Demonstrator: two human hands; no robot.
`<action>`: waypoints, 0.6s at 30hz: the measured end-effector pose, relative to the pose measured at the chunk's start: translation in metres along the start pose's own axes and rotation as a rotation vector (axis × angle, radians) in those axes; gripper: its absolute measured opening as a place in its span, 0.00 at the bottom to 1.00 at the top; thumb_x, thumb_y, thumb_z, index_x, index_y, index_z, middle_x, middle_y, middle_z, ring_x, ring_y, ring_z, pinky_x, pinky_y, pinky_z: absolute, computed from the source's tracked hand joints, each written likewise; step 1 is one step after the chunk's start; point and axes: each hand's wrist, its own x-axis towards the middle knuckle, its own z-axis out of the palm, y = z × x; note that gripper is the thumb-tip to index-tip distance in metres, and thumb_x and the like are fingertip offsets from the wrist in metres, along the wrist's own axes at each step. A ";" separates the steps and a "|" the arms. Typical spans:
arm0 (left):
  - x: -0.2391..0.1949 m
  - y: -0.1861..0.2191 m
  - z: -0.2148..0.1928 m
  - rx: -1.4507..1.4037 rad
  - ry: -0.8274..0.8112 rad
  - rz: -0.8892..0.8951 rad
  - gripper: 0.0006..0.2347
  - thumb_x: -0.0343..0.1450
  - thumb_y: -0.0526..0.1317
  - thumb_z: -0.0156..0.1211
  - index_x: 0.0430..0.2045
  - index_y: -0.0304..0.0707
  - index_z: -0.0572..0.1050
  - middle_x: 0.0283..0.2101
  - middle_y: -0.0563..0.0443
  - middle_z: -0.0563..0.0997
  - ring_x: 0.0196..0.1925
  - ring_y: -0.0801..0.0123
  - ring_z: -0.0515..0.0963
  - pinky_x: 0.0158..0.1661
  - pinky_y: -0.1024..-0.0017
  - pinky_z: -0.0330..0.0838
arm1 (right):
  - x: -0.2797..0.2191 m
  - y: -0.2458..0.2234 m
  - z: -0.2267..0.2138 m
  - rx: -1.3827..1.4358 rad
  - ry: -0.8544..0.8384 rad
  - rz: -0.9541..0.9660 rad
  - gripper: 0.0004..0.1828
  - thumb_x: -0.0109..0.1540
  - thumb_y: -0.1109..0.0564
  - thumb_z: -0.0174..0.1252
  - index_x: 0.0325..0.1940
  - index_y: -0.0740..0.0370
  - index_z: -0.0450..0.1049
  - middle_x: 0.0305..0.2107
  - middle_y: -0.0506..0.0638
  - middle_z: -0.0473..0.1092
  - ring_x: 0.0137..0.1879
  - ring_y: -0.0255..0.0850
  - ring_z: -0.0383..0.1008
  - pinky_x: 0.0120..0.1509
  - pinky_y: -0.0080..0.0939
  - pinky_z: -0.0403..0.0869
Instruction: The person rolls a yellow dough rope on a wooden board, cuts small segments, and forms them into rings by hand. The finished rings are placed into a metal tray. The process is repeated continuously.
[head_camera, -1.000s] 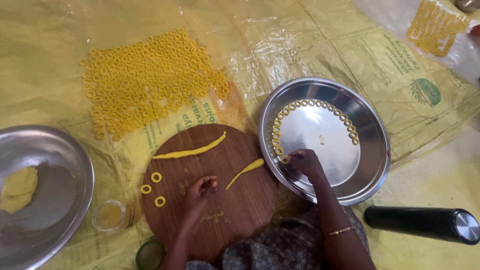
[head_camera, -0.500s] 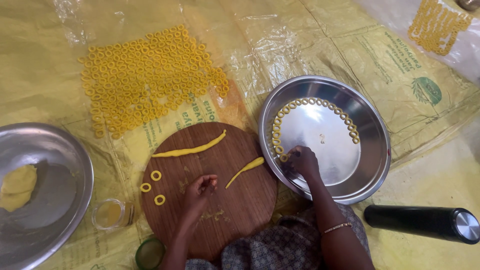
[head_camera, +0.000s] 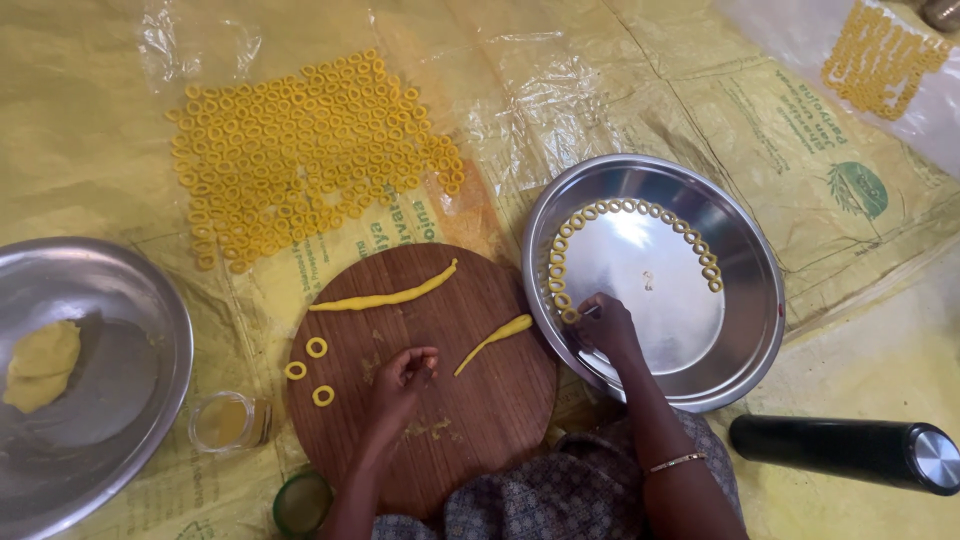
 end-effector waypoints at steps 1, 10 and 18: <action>0.000 -0.002 -0.001 0.022 0.002 -0.020 0.12 0.73 0.41 0.60 0.46 0.34 0.80 0.37 0.55 0.83 0.40 0.76 0.81 0.44 0.75 0.75 | 0.001 0.000 0.001 -0.010 0.006 -0.007 0.09 0.58 0.65 0.64 0.41 0.68 0.76 0.24 0.56 0.78 0.25 0.37 0.77 0.30 0.39 0.75; 0.004 -0.001 -0.003 0.206 0.099 0.163 0.12 0.71 0.43 0.64 0.43 0.36 0.81 0.38 0.51 0.85 0.41 0.71 0.83 0.45 0.72 0.76 | -0.056 -0.077 0.014 -0.390 0.060 -0.355 0.06 0.61 0.59 0.61 0.41 0.59 0.80 0.30 0.58 0.79 0.38 0.55 0.81 0.44 0.53 0.76; -0.028 0.043 -0.061 0.810 0.375 0.235 0.07 0.70 0.35 0.59 0.39 0.35 0.80 0.40 0.40 0.82 0.46 0.49 0.82 0.44 0.57 0.76 | -0.149 -0.141 0.117 -0.384 -0.274 -1.046 0.16 0.59 0.60 0.62 0.51 0.58 0.74 0.42 0.56 0.75 0.47 0.57 0.77 0.52 0.53 0.76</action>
